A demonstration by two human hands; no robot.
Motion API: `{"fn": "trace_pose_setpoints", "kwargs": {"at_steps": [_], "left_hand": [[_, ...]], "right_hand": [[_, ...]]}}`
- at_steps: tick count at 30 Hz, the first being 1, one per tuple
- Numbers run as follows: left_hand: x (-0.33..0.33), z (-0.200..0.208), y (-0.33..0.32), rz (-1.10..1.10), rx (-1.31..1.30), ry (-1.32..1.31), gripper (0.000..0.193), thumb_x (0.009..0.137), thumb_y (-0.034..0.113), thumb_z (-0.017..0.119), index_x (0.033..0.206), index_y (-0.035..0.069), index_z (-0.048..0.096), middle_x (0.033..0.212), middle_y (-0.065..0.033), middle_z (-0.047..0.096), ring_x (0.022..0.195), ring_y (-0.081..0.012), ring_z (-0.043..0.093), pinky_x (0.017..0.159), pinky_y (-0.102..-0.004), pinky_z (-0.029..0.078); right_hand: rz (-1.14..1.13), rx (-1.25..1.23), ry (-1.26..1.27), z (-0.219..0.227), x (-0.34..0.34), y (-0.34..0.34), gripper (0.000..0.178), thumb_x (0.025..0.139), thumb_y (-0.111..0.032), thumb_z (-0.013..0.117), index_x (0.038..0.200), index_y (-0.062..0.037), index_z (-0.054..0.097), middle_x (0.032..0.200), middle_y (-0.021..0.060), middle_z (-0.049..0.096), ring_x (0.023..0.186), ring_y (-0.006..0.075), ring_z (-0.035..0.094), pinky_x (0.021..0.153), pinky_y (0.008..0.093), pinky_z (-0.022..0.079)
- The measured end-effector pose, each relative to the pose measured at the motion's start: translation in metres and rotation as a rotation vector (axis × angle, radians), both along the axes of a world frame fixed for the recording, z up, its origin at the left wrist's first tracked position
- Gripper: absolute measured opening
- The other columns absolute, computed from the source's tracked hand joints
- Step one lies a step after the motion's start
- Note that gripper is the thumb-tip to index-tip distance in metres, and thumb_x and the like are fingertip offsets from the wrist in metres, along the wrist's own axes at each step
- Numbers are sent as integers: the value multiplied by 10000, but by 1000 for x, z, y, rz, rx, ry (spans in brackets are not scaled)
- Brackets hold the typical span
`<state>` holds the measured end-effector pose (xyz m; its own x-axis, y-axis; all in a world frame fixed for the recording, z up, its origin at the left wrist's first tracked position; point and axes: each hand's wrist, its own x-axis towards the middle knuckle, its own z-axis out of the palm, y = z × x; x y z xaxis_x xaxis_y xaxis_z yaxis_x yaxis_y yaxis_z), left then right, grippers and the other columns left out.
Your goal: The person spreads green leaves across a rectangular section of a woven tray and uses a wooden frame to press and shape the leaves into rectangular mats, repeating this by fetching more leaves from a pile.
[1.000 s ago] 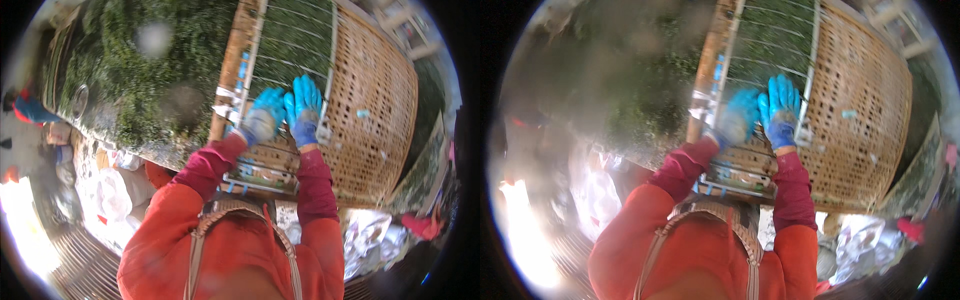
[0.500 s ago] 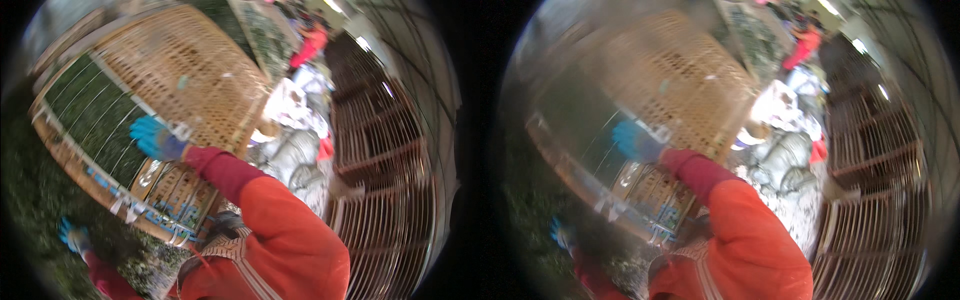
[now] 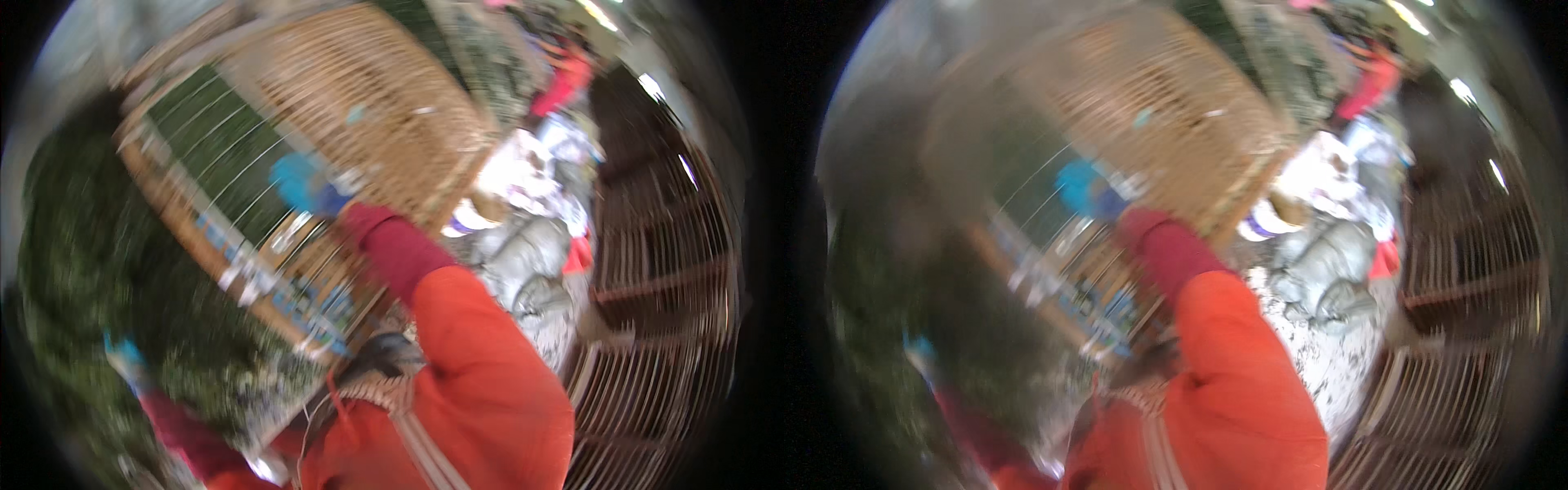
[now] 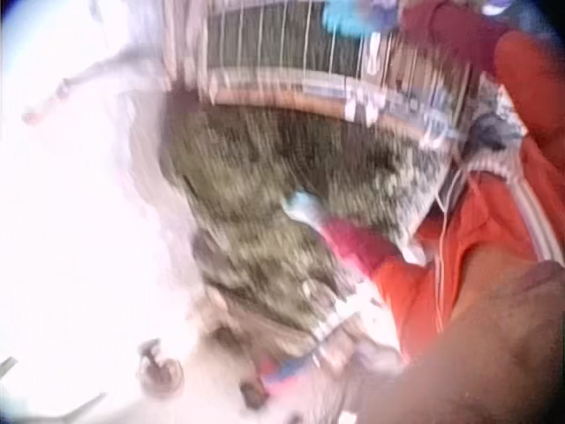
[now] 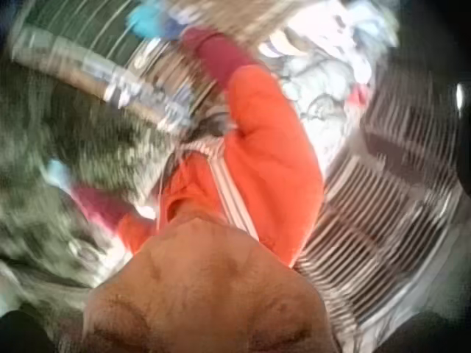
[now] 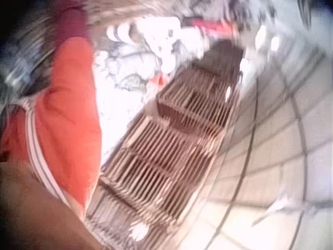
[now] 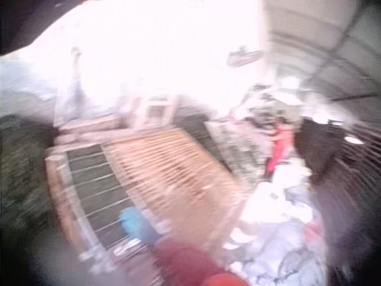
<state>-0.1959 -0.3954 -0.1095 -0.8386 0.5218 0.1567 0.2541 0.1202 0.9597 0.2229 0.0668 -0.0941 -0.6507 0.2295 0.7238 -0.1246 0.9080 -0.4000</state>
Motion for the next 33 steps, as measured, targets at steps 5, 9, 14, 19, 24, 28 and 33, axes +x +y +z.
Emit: {"fn": "trace_pose_setpoints", "kwargs": {"at_steps": [5, 9, 14, 19, 24, 28, 33], "left_hand": [[-26, 0, -51, 434, -446, 663, 103, 969, 148, 613, 1036, 72, 633, 847, -25, 630, 776, -195, 590, 734, -354, 499], [27, 75, 11, 238, 25, 471, 122, 968, 172, 626, 1019, 112, 718, 937, -23, 715, 890, -197, 673, 817, -367, 539], [24, 142, 1, 371, 5, 314, 213, 968, 158, 595, 1128, 50, 686, 1058, -84, 750, 949, -215, 716, 908, -371, 564], [41, 218, 23, -54, 133, 494, 402, 914, 153, 709, 1293, 22, 683, 1227, -149, 733, 1109, -271, 702, 1003, -413, 535], [4, 96, -46, 267, -476, 260, 666, 885, 540, 775, 1388, 121, 651, 1234, -143, 747, 1138, -326, 706, 1093, -434, 501], [54, 59, -43, -14, -757, 163, 985, 819, 674, 779, 1579, 139, 451, 1505, -233, 544, 1361, -383, 565, 1149, -447, 456], [75, 46, 4, -161, -1174, 220, 1107, 810, 635, 796, 1672, 207, 249, 1729, -243, 149, 1578, -499, 144, 1247, -656, 194]], "right_hand": [[-169, 214, -248, 31, -10, -31, 483, 952, -214, 706, 1370, -7, 580, 1379, 228, 600, 1249, 424, 576, 1068, 522, 458], [-68, -9, -275, 70, -66, -114, 789, 935, -264, 772, 1587, -25, 398, 1627, 232, 404, 1493, 400, 415, 1214, 494, 379], [411, -336, -255, 151, -189, -249, 1273, 781, -527, 884, 1659, -4, 126, 1697, 264, 227, 1557, 391, 291, 1259, 469, 299], [712, -760, -576, 183, -261, -279, 788, 951, -385, 741, 1523, 6, 364, 1396, 184, 537, 1241, 302, 570, 949, 381, 456], [711, -1115, -850, 157, -287, -263, 423, 983, -286, 735, 1244, 39, 663, 1026, 157, 763, 746, 227, 763, 535, 310, 543], [919, -905, -647, 193, -299, -240, 334, 1018, -300, 690, 1144, 5, 746, 986, 148, 783, 832, 231, 762, 796, 382, 619], [737, -995, -692, 299, -310, -248, 281, 1014, -227, 648, 1097, 15, 765, 867, 96, 763, 627, 98, 643, 502, 211, 461]]}}
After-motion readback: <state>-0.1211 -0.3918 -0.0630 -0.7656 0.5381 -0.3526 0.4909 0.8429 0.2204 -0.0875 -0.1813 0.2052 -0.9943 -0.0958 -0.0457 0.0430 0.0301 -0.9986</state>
